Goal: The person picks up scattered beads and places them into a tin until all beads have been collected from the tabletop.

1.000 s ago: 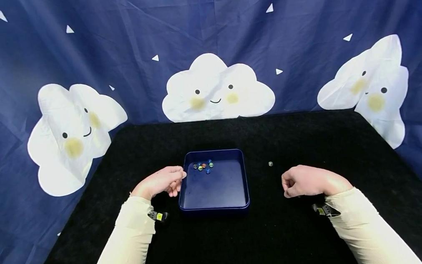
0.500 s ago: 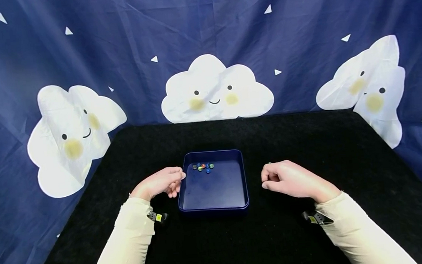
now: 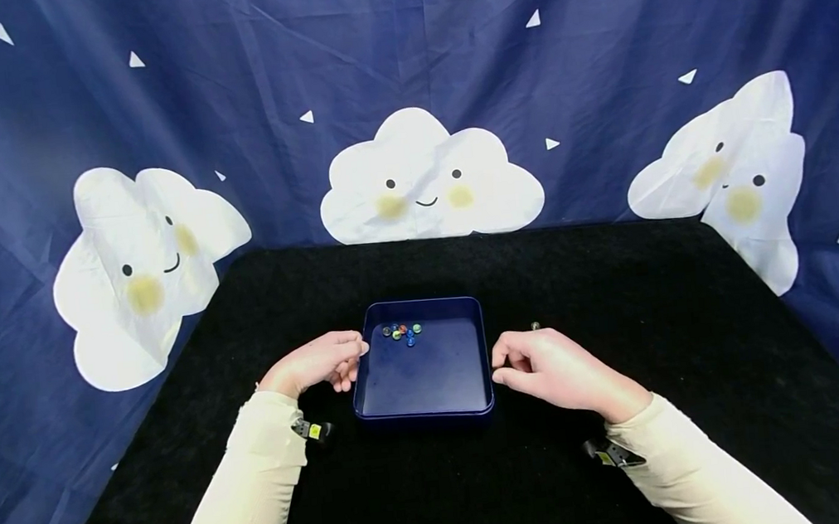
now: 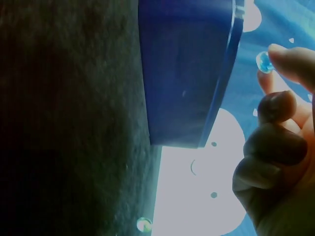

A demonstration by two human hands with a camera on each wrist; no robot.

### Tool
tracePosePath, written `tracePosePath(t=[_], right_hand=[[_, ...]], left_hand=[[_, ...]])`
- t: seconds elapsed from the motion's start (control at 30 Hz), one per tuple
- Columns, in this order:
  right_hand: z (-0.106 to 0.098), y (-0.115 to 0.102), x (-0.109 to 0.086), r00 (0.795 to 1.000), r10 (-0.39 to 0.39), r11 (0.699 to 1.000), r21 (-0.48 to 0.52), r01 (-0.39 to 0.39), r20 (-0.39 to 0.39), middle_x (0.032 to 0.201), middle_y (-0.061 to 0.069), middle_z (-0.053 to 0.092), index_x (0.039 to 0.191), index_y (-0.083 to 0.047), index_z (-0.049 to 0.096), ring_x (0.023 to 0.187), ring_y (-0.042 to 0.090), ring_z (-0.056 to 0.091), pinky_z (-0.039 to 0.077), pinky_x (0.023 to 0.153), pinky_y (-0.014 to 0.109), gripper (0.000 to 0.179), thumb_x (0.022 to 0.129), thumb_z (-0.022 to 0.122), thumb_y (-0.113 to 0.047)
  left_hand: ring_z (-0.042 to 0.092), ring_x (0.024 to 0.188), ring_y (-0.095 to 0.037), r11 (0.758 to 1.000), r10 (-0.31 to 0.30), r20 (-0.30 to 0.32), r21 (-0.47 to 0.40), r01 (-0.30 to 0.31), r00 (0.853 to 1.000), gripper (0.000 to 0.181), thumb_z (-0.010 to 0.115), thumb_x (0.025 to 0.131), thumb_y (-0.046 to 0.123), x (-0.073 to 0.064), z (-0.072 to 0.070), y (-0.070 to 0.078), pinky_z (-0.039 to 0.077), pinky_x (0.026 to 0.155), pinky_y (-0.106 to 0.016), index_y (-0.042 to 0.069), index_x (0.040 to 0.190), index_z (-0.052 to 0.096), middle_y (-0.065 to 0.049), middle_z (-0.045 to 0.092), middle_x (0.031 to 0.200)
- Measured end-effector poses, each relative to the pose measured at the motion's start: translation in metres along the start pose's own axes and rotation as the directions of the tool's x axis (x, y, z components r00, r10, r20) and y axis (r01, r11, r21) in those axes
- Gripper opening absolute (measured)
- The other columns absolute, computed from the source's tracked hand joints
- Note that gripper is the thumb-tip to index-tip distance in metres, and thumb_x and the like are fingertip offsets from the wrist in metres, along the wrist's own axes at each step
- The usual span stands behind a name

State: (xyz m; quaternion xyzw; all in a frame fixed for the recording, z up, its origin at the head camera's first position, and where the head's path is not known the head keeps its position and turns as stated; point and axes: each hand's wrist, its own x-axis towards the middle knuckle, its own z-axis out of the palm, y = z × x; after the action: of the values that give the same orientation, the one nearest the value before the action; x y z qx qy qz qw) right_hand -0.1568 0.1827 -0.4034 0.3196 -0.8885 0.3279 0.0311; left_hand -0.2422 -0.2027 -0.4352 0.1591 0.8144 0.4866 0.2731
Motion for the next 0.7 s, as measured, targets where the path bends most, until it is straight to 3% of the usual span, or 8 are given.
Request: tracePosePath(t=[0.2,0.7], right_hand=[[0.009,-0.006,0.001,0.999,0.033,0.998,0.051,-0.032,-0.024,0.065,-0.016,0.044,0.094,-0.03,0.061,0.056,0.003,0.045,0.046,0.058,0.026,0.019,0.09,0.077,-0.019],[0.018,-0.008,0.004,0.996,0.064,0.997,0.052,-0.061,-0.057,0.064,-0.015,0.045,0.099,-0.027,0.063,0.056,0.003,0.046,0.048,0.061,0.026,0.016,0.092,0.075,-0.018]], left_hand=[[0.06,0.06,-0.023,1.0,0.0,-0.004,0.002,0.0,1.0,0.028,0.052,0.1,0.025,0.0,0.001,0.001,0.053,0.055,-0.033,0.002,0.085,0.053,-0.012,0.06,0.072],[0.06,0.059,-0.023,1.0,0.009,-0.004,0.004,-0.009,1.0,0.03,0.052,0.1,0.025,0.0,0.001,0.001,0.053,0.054,-0.033,0.001,0.083,0.053,-0.013,0.06,0.072]])
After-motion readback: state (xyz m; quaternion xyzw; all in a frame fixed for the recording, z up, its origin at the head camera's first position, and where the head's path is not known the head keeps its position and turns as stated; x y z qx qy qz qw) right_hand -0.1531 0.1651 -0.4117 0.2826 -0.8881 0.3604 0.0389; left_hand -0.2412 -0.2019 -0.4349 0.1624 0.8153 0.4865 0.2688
